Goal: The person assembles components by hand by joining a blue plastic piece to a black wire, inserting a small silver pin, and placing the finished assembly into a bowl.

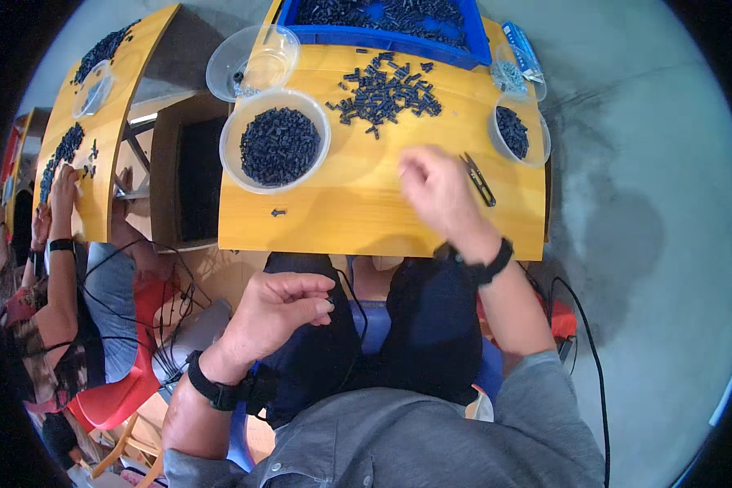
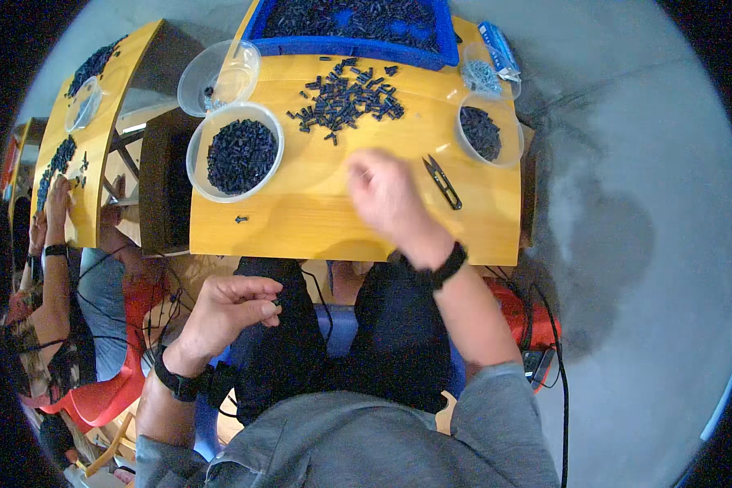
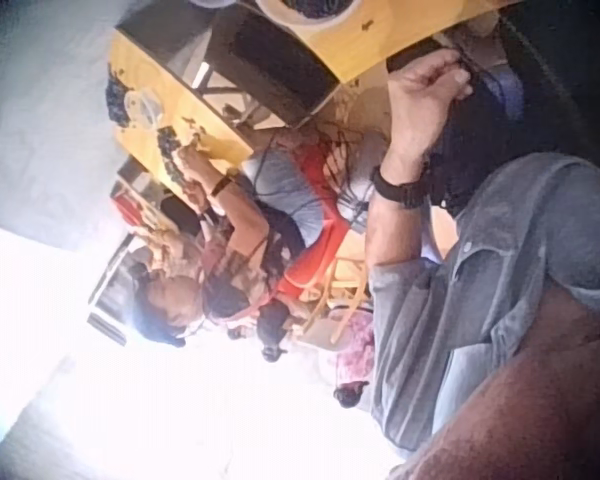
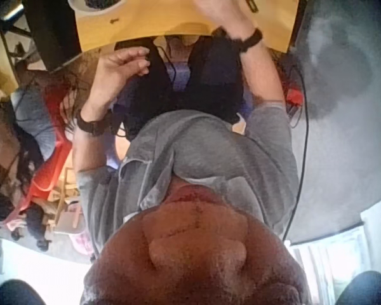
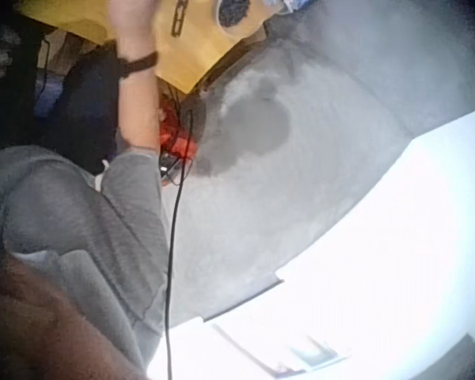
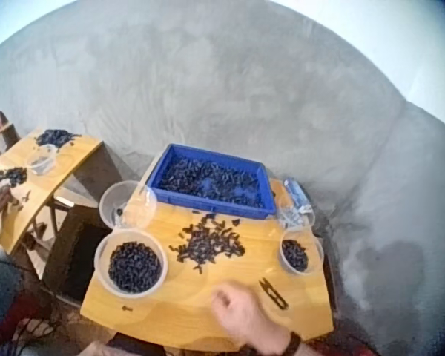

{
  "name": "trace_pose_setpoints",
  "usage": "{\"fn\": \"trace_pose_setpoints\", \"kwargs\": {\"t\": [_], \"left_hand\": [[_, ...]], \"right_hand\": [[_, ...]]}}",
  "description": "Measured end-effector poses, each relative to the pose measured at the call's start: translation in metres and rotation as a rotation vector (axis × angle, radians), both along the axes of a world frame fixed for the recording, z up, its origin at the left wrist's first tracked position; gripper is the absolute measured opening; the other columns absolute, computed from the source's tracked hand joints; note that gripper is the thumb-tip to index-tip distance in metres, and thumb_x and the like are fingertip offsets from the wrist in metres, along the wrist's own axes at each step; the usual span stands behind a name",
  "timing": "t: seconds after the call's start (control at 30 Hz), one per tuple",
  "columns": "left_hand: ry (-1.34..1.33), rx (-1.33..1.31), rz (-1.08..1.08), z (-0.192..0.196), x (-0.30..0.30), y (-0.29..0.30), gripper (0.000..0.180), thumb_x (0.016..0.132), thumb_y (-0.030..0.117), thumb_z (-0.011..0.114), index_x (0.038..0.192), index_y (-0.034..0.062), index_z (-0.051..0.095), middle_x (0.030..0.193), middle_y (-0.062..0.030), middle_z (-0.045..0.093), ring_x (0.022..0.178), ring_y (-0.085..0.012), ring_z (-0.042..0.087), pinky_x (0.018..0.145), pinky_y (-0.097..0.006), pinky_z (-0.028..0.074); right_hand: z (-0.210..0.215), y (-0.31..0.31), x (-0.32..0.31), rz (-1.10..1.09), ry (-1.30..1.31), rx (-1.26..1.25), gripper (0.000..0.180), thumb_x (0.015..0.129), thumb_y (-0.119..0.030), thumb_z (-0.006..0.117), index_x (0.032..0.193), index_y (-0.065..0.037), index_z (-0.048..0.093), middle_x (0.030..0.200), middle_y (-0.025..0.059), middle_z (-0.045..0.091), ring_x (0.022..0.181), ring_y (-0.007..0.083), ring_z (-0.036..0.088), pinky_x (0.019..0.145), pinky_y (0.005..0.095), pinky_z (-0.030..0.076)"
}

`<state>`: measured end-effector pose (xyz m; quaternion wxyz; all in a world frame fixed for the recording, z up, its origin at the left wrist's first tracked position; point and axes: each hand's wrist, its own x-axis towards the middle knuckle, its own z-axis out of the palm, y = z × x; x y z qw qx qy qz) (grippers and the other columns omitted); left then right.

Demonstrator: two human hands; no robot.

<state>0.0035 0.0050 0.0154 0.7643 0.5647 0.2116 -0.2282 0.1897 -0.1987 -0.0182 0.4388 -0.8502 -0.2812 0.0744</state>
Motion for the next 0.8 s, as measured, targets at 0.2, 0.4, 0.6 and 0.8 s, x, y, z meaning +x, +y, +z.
{"fn": "trace_pose_setpoints", "kwargs": {"t": [0.2,0.4,0.6,0.8], "left_hand": [[-0.074,0.020,-0.101,-0.004,0.002,0.001,0.013,0.089,0.004,0.058,0.098,-0.0044,0.064,0.084,-0.0072,0.067,0.073,-0.0117,0.065,0.067,-0.023,0.053],[-0.084,-0.015,-0.079,-0.002,0.006,0.003,0.010,0.090,0.002,0.055,0.096,-0.0018,0.062,0.083,-0.0063,0.066,0.070,-0.0115,0.063,0.065,-0.024,0.052],[-0.196,0.000,-0.055,-0.001,0.000,0.003,0.008,0.090,0.003,0.056,0.094,-0.0009,0.062,0.086,-0.0038,0.065,0.072,-0.0085,0.059,0.067,-0.022,0.049],[-0.208,-0.054,0.000,0.000,-0.006,0.001,0.006,0.092,0.005,0.055,0.094,0.0010,0.059,0.084,-0.0046,0.063,0.068,-0.0078,0.056,0.064,-0.022,0.047]], "right_hand": [[-0.031,-0.029,0.091,-0.308,-0.449,-0.560,0.011,0.082,-0.004,0.051,0.087,0.005,0.056,0.084,0.0264,0.059,0.078,0.0430,0.060,0.071,0.0486,0.049],[-0.041,-0.018,0.110,-0.458,-0.354,-0.686,0.014,0.079,-0.003,0.054,0.088,0.006,0.060,0.089,0.0284,0.061,0.085,0.0434,0.062,0.074,0.0479,0.051],[-0.041,-0.021,0.114,-0.420,-0.300,-0.629,0.014,0.080,-0.003,0.052,0.083,0.006,0.062,0.086,0.0283,0.062,0.084,0.0429,0.062,0.074,0.0486,0.051],[-0.044,-0.022,0.097,-0.467,-0.385,-0.618,0.012,0.080,-0.001,0.049,0.087,0.005,0.057,0.079,0.0263,0.062,0.077,0.0433,0.062,0.070,0.0490,0.050]]}}
